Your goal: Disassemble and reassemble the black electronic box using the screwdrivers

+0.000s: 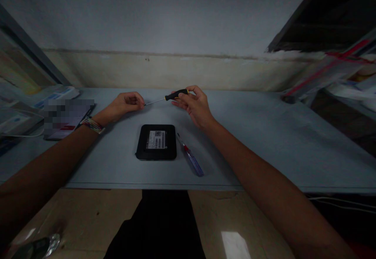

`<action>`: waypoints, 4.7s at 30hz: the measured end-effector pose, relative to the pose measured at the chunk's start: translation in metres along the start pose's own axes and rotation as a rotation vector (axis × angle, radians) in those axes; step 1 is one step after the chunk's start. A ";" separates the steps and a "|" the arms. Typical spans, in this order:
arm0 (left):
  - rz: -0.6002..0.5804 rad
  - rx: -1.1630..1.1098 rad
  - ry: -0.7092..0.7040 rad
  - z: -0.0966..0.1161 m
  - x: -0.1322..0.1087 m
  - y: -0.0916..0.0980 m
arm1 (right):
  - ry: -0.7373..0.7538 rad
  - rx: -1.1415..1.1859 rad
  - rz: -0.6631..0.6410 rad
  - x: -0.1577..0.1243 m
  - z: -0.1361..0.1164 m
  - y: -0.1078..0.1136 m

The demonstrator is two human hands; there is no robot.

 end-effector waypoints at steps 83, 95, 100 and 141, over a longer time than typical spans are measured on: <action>0.015 -0.129 0.049 0.007 0.001 -0.003 | 0.027 -0.044 0.019 0.000 -0.011 -0.005; -0.257 0.097 -0.009 0.018 -0.004 -0.009 | 0.223 -0.171 -0.086 -0.010 -0.065 -0.049; -0.326 0.188 -0.001 0.021 -0.005 -0.018 | 0.285 -0.337 -0.244 -0.012 -0.064 -0.065; -0.407 0.310 -0.036 0.023 -0.003 -0.025 | 0.261 -0.401 -0.268 -0.017 -0.044 -0.072</action>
Point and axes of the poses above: each hand's wrist, its own x-axis towards the middle knuckle, its own y-axis out of the back of the hand, z = x × y, the point moved 1 cm from there along x, towards the middle knuckle, and after that the axes turned 7 degrees about -z, right-handed, at the moved point
